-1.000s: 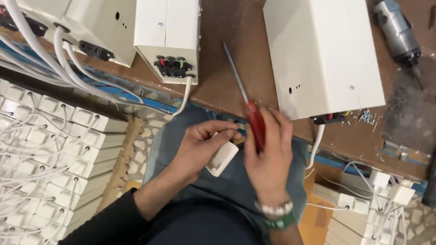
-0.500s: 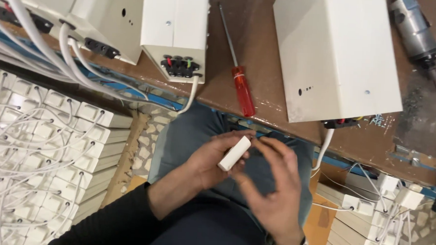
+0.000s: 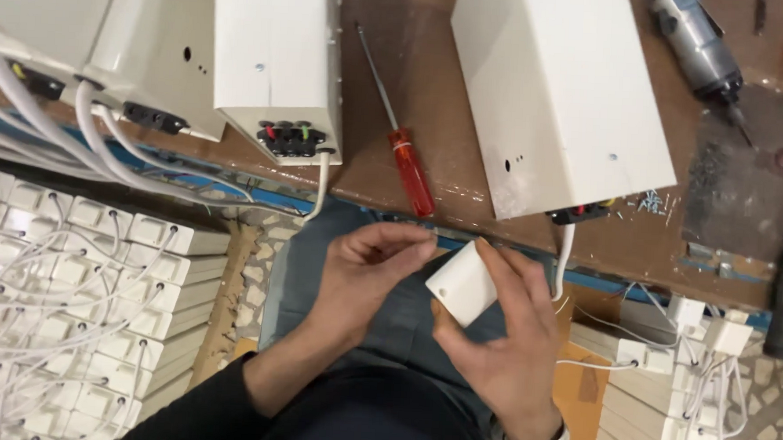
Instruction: The person sits at a workbench and attaches a white plastic end cap to a white metal electrical enclosure, using a red-handled screwdriver to drive screws and pressing the cap into place by hand. They handle the enclosure, cap, and screws, then reposition the finished unit on the bench.
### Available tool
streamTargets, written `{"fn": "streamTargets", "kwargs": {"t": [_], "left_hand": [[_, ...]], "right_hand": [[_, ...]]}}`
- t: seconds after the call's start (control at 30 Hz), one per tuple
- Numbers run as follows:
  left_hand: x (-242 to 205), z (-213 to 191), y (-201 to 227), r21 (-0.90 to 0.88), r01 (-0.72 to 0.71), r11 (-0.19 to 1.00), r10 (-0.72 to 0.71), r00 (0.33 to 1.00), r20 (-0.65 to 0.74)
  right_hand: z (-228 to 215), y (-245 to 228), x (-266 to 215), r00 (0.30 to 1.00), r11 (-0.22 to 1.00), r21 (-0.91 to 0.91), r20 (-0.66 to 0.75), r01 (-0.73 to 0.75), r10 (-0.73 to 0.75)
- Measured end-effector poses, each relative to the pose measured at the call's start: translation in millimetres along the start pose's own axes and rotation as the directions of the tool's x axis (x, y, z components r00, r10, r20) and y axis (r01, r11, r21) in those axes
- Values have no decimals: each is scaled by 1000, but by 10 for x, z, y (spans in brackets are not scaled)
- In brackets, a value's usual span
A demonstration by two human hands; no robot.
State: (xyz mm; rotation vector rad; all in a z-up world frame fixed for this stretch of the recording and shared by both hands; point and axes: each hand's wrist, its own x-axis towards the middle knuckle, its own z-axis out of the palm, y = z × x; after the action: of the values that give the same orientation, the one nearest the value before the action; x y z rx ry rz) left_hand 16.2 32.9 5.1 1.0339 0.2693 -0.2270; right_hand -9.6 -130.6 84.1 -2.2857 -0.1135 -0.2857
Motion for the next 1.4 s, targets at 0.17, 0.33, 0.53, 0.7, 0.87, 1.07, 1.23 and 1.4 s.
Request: {"fn": "streamTargets", "kwargs": {"t": [0.17, 0.33, 0.53, 0.7, 0.87, 1.07, 1.23, 1.4], "left_hand": [[-95, -2, 216, 261, -178, 949, 153, 982, 115], [-143, 55, 248, 213, -214, 953, 177, 968, 180], [-189, 76, 278, 250, -380, 890, 287, 896, 339], [-176, 68, 296, 317, -466, 826, 343, 861, 375], [-172, 55, 294, 368, -532, 763, 379, 829, 411], [-167, 28, 255, 247, -391, 886, 285, 882, 375], [-156, 25, 106, 101, 85, 991, -119, 905, 408], [-213, 81, -106, -227, 676, 702, -565, 721, 400]], "right_hand": [[50, 63, 32, 996, 995, -38, 13, 90, -89], [40, 45, 55, 997, 999, 7, 51, 51, -52], [-28, 44, 85, 991, 995, 85, 124, -59, 48], [-35, 44, 97, 995, 998, 63, 103, -21, 15], [-34, 41, 105, 996, 999, 45, 93, 8, -12], [-41, 24, 106, 996, 999, 36, 78, 38, -41], [-85, 96, 69, 980, 975, -109, 71, 191, -184], [-142, 161, 44, 919, 954, 72, 255, 292, -300]]}}
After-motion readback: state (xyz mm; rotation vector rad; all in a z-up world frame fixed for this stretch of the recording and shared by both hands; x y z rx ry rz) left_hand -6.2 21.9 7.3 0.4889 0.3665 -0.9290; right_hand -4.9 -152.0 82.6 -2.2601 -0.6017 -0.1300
